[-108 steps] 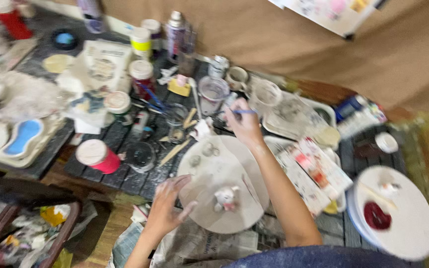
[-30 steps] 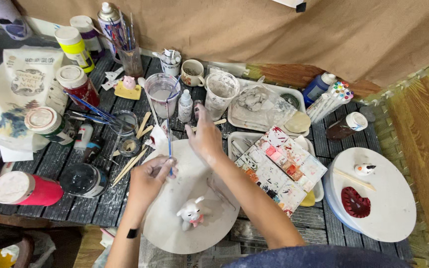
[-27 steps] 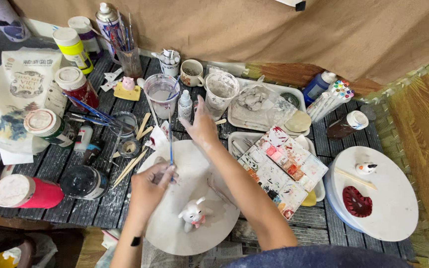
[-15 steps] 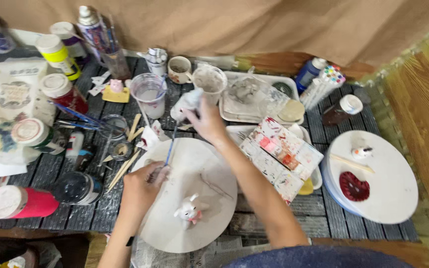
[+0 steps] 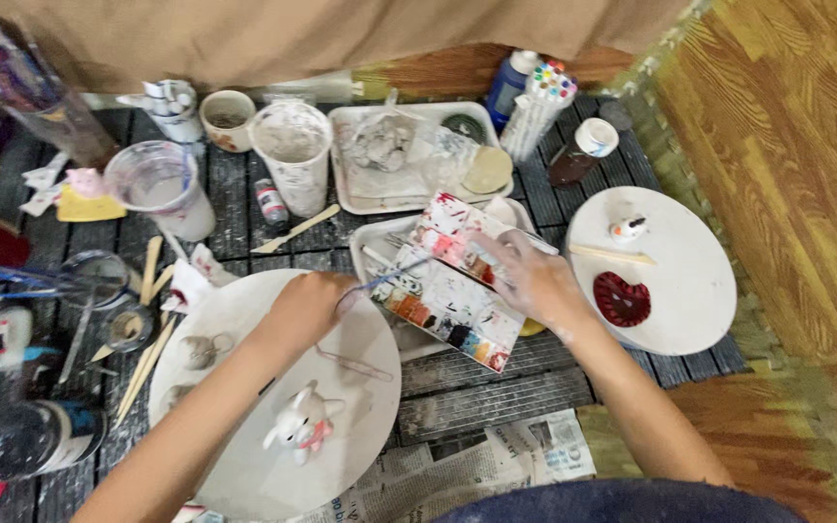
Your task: The person paints a small white ceramic figurine with pink and red details using a fine brush. They repeatedly dip the brush into a water container and a paint palette, then apply paint to the figurine's face and body while holding it on a rotating stand.
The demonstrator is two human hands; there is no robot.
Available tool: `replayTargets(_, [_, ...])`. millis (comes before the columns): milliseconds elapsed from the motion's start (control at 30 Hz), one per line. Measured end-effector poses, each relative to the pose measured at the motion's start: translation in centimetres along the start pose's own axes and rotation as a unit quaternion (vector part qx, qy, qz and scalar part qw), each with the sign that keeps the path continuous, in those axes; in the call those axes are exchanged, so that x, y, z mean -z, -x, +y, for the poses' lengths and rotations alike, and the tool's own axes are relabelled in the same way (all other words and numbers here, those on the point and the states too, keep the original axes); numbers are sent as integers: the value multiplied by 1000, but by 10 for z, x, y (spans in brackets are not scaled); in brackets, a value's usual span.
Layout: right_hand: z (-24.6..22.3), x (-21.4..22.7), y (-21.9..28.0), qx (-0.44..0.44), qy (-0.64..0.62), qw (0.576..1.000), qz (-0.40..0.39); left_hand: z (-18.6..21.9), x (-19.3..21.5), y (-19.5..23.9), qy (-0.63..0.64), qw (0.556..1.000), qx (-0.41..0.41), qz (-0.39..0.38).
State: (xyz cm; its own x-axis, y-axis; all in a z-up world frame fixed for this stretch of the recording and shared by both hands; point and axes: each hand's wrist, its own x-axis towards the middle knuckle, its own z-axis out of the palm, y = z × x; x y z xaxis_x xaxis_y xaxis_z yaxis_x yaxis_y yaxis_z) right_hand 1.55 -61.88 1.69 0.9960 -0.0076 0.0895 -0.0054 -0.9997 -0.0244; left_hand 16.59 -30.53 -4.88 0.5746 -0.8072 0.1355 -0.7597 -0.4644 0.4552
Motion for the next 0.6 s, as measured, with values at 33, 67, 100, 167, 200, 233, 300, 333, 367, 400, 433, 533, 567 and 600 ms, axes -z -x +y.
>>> replayTargets(33, [3,-4,-5,0,17,999,-32,-2,-4,-6,1,1000,-20,9])
replayTargets(67, [5,-8,-10,1,34,997,-65,-4,-8,-12,2,999,-39,17])
replayTargets(100, [8,-12,-15,19,43,997,-56,-5,-11,-16,1,998,-57,28])
replayTargets(167, [10,-20,-24,57,59,996,-40,-7,-13,-19,-6,999,-52,11])
replayTargets(200, [11,-22,-28,55,55,995,-63,-8,-14,-19,-9,999,-48,2])
replayTargets(233, [12,-23,-31,53,52,994,-85,-9,-14,-19,-16,998,-55,7])
replayTargets(300, [12,-24,-35,56,36,993,-98,-9,-14,-21,-28,997,-68,16])
replayTargets(333, [12,-24,-36,61,25,994,-89,-9,-14,-21,-32,997,-70,11])
replayTargets(367, [11,-23,-39,66,15,994,-80,-8,-14,-22,-37,997,-71,8])
replayTargets(400, [11,-21,-40,62,17,994,-91,-7,-14,-23,-41,997,-72,4])
replayTargets(433, [11,-21,-40,56,17,993,-103,-7,-14,-24,-43,996,-74,4])
replayTargets(533, [10,-20,-41,49,21,990,-129,-4,-16,-29,-50,996,-71,-1])
replayTargets(567, [11,-19,-41,47,23,989,-136,-3,-17,-31,-53,996,-64,-7])
replayTargets(600, [11,-18,-40,51,19,991,-126,-3,-18,-32,-56,997,-57,-12])
